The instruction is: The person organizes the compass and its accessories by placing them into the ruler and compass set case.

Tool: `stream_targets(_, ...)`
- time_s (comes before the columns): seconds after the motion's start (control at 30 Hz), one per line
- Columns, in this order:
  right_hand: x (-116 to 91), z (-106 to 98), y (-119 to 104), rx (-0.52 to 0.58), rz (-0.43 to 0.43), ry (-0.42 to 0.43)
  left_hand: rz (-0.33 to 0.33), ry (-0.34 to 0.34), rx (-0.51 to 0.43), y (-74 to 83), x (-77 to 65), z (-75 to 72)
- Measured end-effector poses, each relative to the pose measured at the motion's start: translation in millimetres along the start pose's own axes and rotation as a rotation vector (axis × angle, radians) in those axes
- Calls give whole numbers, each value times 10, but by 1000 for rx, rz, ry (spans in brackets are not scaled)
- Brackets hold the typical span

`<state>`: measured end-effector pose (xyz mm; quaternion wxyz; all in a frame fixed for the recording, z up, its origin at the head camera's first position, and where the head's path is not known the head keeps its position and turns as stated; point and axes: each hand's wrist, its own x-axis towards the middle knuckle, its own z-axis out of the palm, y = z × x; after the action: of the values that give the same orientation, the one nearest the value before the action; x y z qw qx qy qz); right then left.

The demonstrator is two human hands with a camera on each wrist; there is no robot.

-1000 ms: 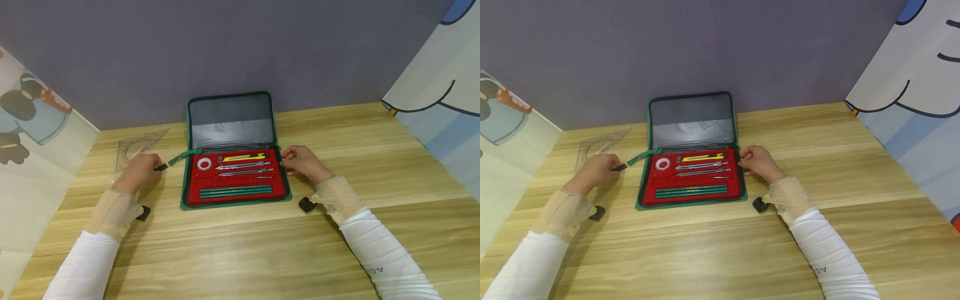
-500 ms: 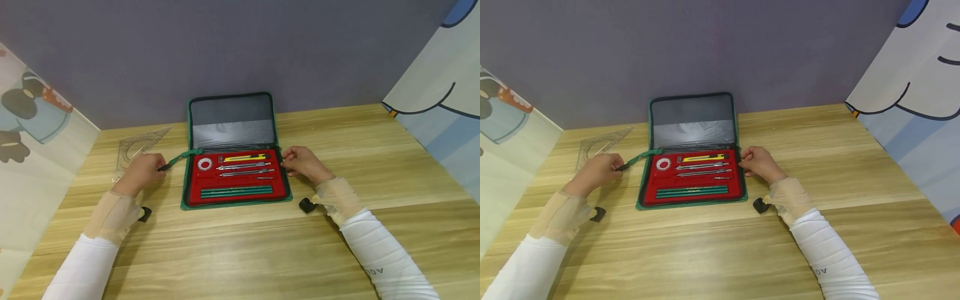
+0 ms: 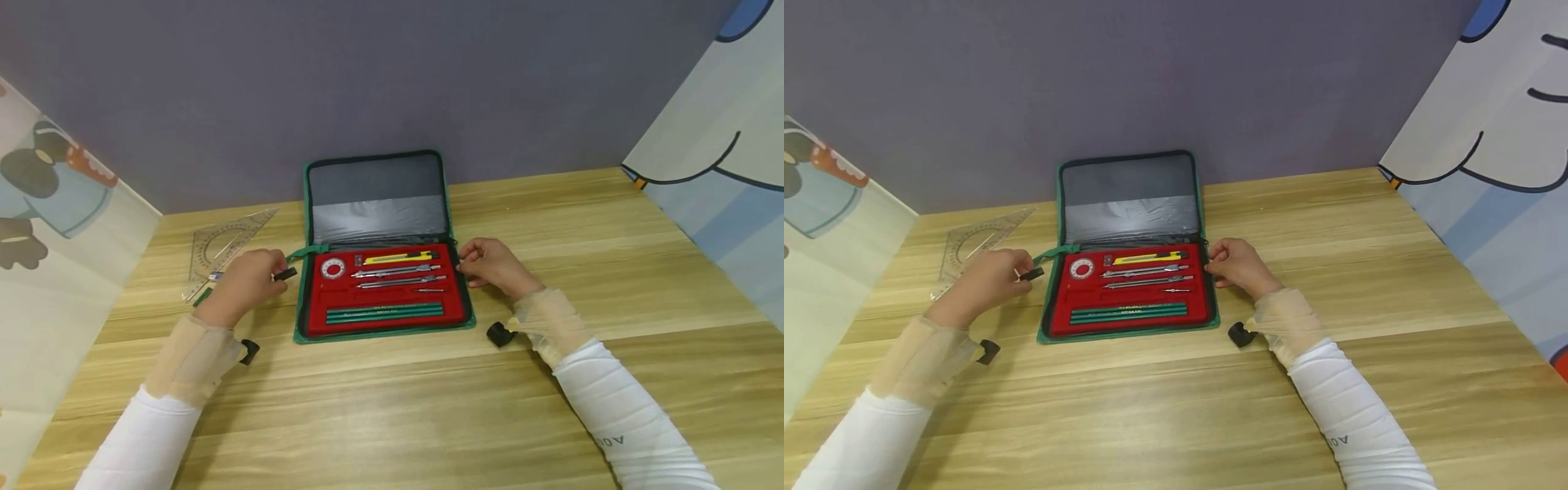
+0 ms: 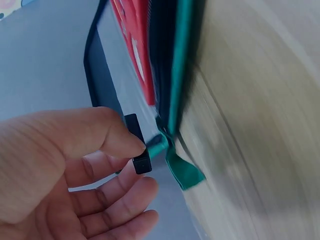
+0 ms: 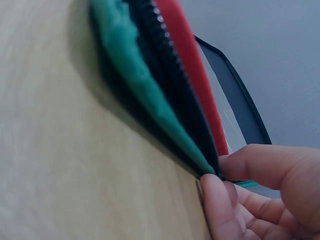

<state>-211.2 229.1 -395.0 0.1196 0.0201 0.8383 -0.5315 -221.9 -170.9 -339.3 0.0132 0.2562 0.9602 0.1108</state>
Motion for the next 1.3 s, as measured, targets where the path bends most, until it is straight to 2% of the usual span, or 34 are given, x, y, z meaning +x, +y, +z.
stream_targets(0.4,9,13,7,9,-2,-4,-1,-31,-44,219,14,63)
stream_targets(0.57,-3,6,4,11,0,2,10,-37,-43,316,60,99)
stream_targets(0.97,-15,10,-25,2,-5,-3,101,-8,-36,573,89,223)
stream_targets(1.3,-8,4,-17,6,-19,-1,190,-35,-17,810,186,366)
